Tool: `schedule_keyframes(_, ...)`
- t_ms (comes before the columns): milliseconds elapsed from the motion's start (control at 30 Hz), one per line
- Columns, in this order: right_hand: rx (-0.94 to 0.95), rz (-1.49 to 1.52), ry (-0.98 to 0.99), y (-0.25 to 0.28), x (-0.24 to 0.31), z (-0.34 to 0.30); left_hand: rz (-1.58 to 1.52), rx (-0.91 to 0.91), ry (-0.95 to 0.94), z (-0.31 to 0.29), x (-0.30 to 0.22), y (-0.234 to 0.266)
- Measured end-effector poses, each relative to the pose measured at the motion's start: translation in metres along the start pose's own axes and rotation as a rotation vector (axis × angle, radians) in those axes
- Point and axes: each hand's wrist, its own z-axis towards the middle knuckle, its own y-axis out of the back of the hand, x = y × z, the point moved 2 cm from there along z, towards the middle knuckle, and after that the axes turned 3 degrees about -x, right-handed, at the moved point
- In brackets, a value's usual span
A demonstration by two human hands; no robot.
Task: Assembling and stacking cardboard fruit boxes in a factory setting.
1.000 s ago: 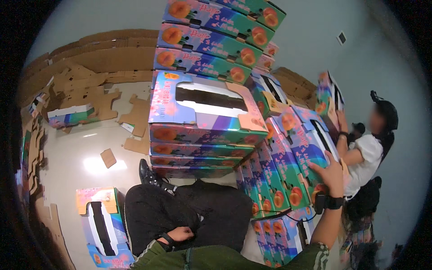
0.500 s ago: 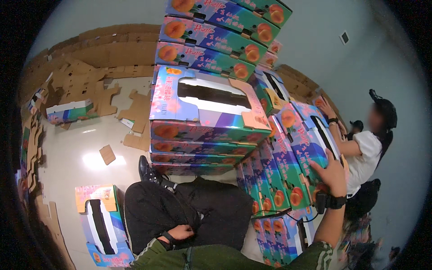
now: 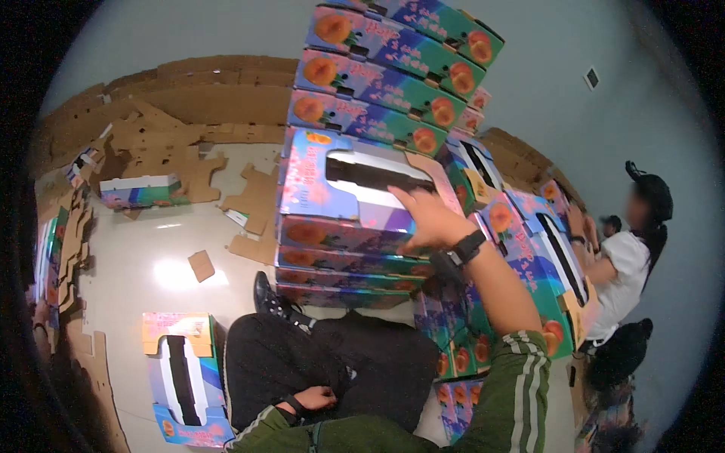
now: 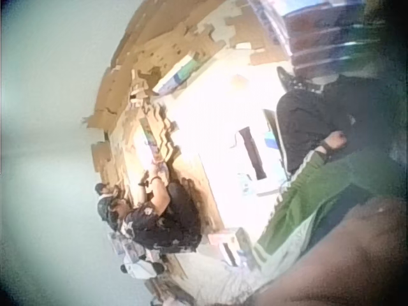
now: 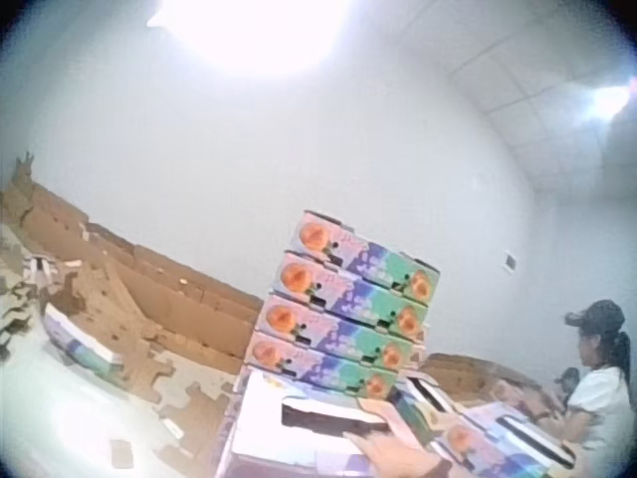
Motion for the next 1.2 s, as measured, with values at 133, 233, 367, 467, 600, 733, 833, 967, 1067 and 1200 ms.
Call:
schedule_keyframes(133, -0.192, 0.084, 0.093, -0.007, -0.002, -0.024, 0.043, 0.005, -0.018, -0.002, -0.007, 0.001)
schedule_keyframes(233, -0.297, 0.108, 0.13, 0.016, 0.035, -0.051, 0.147, 0.035, -0.042, -0.003, 0.001, -0.001)
schedule_keyframes(367, -0.433, -0.024, 0.042, 0.077, 0.075, -0.113, 0.12, 0.097, -0.06, 0.0, 0.005, -0.001)
schedule_keyframes(467, -0.728, -0.141, 0.022, 0.119, 0.075, -0.154, 0.048, 0.074, 0.034, -0.008, -0.002, 0.001)
schedule_keyframes(600, -1.068, -0.232, -0.251, 0.203, 0.071, -0.18, 0.125, 0.118, -0.078, 0.01, -0.017, -0.004)
schedule_keyframes(733, -1.187, -0.265, -0.492, 0.256, -0.062, -0.145, 0.098, 0.064, 0.018, 0.005, 0.016, -0.012)
schedule_keyframes(833, -1.026, -0.536, -0.845, 0.304, -0.09, -0.096, 0.103, 0.091, 0.035, 0.012, 0.01, -0.009)
schedule_keyframes(967, -0.788, -0.321, -0.931, 0.308, -0.21, -0.029, 0.088, 0.172, 0.071, 0.018, 0.012, -0.005)
schedule_keyframes(1067, -0.722, -0.307, -0.934, 0.255, -0.275, 0.026, 0.009, 0.19, 0.073, 0.021, 0.033, -0.014)
schedule_keyframes(1200, -0.557, 0.185, -0.954, 0.194, -0.323, 0.06, -0.038, 0.223, 0.019, 0.034, 0.05, -0.02)
